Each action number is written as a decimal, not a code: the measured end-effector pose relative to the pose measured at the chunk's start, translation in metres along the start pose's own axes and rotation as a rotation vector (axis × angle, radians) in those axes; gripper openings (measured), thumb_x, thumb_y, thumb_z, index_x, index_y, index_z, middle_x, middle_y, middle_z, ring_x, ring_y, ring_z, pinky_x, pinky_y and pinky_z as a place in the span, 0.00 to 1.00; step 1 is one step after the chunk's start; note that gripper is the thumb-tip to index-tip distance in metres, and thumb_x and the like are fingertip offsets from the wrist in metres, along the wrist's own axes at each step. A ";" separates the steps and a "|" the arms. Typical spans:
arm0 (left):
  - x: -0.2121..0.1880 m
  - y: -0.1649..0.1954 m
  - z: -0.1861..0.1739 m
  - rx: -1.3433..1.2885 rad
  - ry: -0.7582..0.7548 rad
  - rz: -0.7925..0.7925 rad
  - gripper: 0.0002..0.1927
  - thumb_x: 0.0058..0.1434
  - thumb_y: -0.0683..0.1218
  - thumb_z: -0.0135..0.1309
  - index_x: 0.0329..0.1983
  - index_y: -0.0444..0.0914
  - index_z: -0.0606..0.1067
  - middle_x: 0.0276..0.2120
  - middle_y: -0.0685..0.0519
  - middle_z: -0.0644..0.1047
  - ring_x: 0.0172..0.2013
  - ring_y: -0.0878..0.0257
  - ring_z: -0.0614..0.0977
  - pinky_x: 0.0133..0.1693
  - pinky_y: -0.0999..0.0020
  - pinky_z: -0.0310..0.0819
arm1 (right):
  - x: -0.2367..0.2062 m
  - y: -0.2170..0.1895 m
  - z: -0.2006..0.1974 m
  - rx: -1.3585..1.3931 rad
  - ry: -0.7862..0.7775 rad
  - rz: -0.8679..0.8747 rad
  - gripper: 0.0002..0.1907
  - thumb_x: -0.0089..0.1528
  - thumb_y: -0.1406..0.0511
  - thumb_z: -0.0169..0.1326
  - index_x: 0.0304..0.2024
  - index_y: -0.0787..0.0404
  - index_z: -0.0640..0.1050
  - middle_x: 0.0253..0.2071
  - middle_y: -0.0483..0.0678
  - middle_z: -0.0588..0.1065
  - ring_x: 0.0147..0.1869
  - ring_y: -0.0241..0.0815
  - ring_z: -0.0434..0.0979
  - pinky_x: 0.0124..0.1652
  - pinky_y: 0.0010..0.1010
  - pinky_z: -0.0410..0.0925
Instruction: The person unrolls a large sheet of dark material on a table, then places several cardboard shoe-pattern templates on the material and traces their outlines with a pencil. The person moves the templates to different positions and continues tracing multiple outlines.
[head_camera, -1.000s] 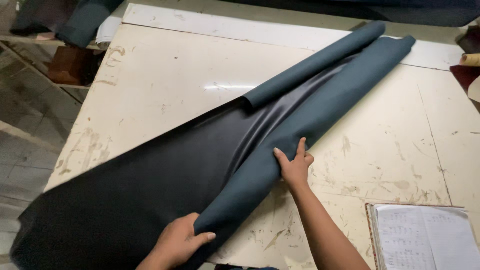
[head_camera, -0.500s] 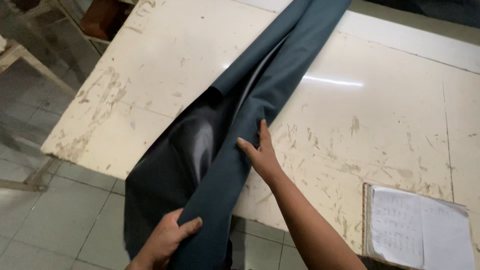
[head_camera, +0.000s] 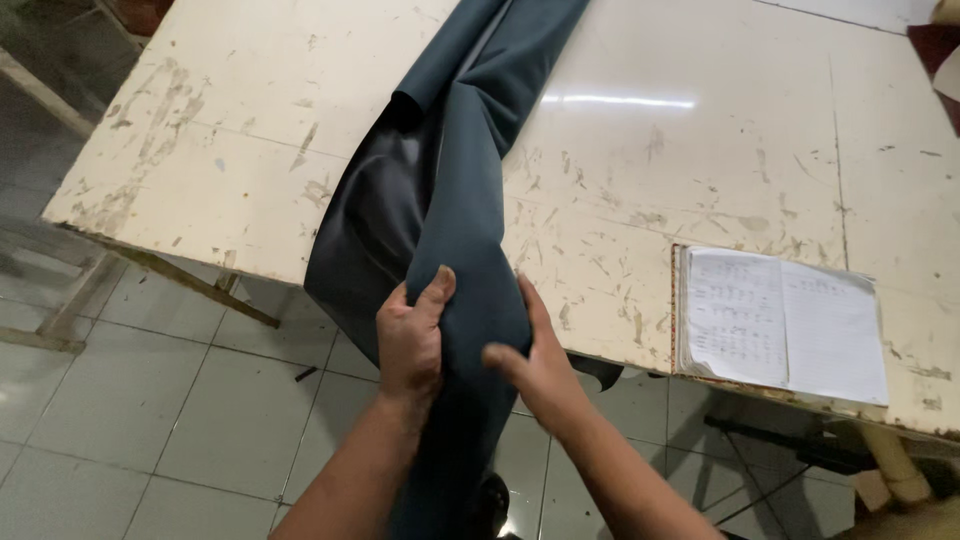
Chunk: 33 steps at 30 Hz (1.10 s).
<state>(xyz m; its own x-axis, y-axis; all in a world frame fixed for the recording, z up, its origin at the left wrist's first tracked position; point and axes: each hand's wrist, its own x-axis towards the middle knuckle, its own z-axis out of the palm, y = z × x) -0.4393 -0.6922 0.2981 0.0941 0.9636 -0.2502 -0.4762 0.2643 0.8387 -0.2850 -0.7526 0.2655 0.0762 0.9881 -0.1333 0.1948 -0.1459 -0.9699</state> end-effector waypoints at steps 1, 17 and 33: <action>0.004 -0.003 0.009 -0.052 -0.003 0.030 0.20 0.66 0.51 0.57 0.46 0.26 0.76 0.36 0.46 0.82 0.36 0.58 0.85 0.42 0.66 0.83 | -0.024 0.003 0.000 0.023 0.025 0.062 0.64 0.49 0.48 0.65 0.78 0.57 0.45 0.73 0.62 0.58 0.75 0.58 0.63 0.67 0.44 0.61; -0.067 -0.024 0.049 -0.328 -0.199 -0.478 0.30 0.68 0.53 0.47 0.66 0.27 0.64 0.57 0.39 0.75 0.57 0.46 0.77 0.61 0.51 0.70 | -0.187 -0.007 -0.099 -0.431 0.172 0.535 0.47 0.48 0.62 0.71 0.69 0.52 0.67 0.58 0.50 0.79 0.62 0.44 0.80 0.64 0.36 0.66; 0.277 -0.037 0.099 0.708 -0.056 -0.314 0.52 0.53 0.64 0.65 0.61 0.16 0.65 0.59 0.31 0.73 0.58 0.43 0.78 0.59 0.56 0.72 | -0.185 -0.085 -0.201 -0.907 0.593 0.379 0.26 0.59 0.67 0.62 0.60 0.51 0.72 0.54 0.47 0.79 0.60 0.41 0.79 0.66 0.35 0.64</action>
<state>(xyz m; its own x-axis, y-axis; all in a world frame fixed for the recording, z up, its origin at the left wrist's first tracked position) -0.3092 -0.4310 0.2461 0.1856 0.8347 -0.5186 0.2502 0.4702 0.8464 -0.1186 -0.9327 0.4136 0.6823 0.7303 -0.0348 0.6755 -0.6479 -0.3521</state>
